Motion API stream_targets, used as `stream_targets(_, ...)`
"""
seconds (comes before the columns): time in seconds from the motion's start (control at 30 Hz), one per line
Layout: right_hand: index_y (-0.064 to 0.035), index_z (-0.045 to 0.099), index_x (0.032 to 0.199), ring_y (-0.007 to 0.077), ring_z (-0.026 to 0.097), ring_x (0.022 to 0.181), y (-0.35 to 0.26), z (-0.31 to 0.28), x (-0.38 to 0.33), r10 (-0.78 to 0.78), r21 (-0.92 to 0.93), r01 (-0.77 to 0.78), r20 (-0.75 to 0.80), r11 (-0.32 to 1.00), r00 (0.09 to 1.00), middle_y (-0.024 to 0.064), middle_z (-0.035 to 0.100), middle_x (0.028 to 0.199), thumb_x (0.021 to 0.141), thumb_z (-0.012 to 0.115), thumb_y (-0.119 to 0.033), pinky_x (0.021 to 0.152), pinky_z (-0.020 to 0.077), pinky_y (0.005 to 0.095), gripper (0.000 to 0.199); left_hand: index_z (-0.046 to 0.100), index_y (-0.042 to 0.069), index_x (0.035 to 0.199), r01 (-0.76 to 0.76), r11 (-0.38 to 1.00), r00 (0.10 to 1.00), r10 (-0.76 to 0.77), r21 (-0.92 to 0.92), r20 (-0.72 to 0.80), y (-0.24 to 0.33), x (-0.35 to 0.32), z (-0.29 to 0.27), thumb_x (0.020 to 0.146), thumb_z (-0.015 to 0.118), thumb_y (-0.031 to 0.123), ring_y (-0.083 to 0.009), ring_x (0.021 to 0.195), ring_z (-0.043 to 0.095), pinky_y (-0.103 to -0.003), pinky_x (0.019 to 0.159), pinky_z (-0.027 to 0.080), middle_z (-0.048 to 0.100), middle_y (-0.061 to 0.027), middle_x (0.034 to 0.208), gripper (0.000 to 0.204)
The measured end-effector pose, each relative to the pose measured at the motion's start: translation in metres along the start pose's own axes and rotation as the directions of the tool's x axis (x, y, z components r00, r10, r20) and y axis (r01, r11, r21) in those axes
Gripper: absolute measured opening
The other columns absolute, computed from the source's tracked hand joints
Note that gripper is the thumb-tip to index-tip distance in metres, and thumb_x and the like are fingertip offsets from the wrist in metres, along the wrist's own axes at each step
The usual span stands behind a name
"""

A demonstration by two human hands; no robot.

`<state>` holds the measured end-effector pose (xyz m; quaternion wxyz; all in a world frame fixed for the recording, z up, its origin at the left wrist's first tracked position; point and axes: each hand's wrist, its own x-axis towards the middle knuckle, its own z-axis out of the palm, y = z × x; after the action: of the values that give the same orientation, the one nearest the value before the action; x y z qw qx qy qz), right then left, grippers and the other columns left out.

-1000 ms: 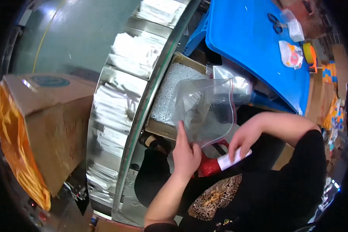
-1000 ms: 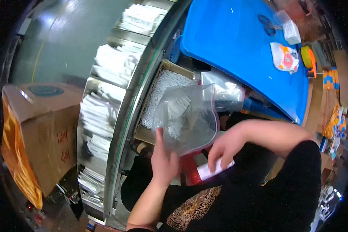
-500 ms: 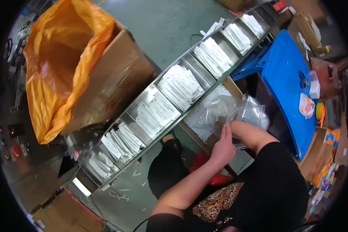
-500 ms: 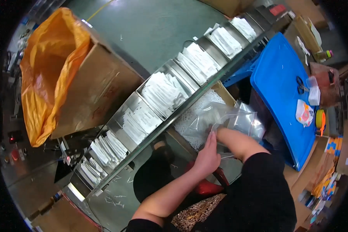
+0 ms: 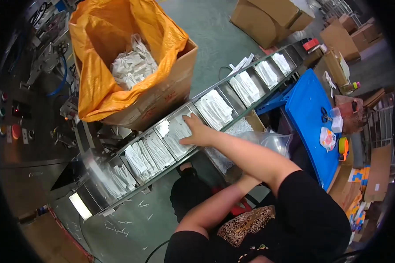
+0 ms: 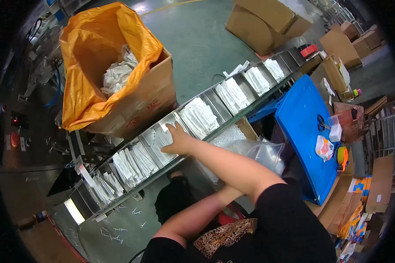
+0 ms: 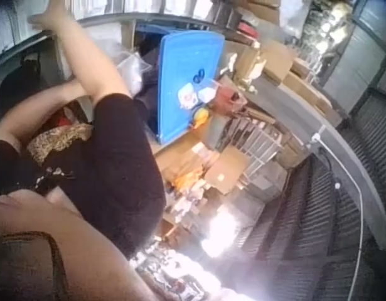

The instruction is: Packing small white items into plastic bags and organizing them on a conveyor line.

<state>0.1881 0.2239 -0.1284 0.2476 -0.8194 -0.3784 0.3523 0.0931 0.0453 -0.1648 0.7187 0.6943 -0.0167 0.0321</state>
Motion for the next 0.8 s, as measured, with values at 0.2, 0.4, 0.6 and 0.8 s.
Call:
stream_targets(0.2, 0.001, 0.014, 0.133, 0.0414, 0.034, 0.117, -0.016, 0.024, 0.028, 0.331, 0.043, -0.329, -0.046, 0.943, 0.942, 0.0322, 0.025, 0.129, 0.054, 0.076, -0.039, 0.095, 0.0333, 0.0366, 0.109, 0.02, 0.002, 0.132, 0.211, 0.774, 0.973, -0.227, -0.598, 0.049, 0.011, -0.004, -0.015, 0.093, 0.031, 0.034, -0.0252, 0.126, 0.024, -0.031, 0.103, 0.017, 0.023, -0.0166, 0.137, 0.052)
stream_targets(0.4, 0.0012, 0.02, 0.132, 0.0305, 0.047, 0.107, -0.016, 0.043, 0.033, 0.234, 0.25, -0.264, 0.141, 0.932, 0.962, 0.0246, 0.049, 0.113, 0.057, 0.073, -0.028, 0.092, 0.0357, 0.029, 0.096, 0.007, 0.003, 0.136, 0.075, 0.996, 0.99, -0.068, -0.048, 0.124, 0.025, 0.001, -0.032, 0.093, 0.023, 0.033, -0.032, 0.128, 0.018, -0.034, 0.105, 0.012, 0.016, -0.0214, 0.138, 0.054)
stream_targets(0.6, -0.0014, 0.021, 0.131, 0.0284, 0.048, 0.103, -0.042, 0.046, 0.031, 0.195, 0.785, -0.342, 0.281, 0.517, 0.94, 0.0198, 0.049, 0.112, 0.067, 0.056, -0.018, 0.09, 0.0371, 0.0302, 0.075, 0.004, 0.002, 0.136, 0.043, 0.984, 0.99, -0.064, 0.172, 0.122, 0.034, 0.0, -0.039, 0.091, 0.027, 0.034, -0.0375, 0.129, 0.01, -0.042, 0.105, 0.009, 0.01, -0.0282, 0.137, 0.06)
stream_targets(0.8, 0.0008, 0.017, 0.132, 0.0345, 0.042, 0.113, -0.048, 0.068, 0.027, 0.235, 0.417, -0.209, -0.011, 0.885, 0.972, 0.0273, 0.04, 0.122, 0.062, 0.068, -0.029, 0.094, 0.0339, 0.0322, 0.092, 0.003, 0.0, 0.135, 0.116, 0.965, 0.979, -0.151, 0.237, 0.135, 0.03, 0.005, -0.022, 0.089, 0.031, 0.034, -0.04, 0.127, 0.016, -0.043, 0.104, 0.012, 0.012, -0.0295, 0.136, 0.063)
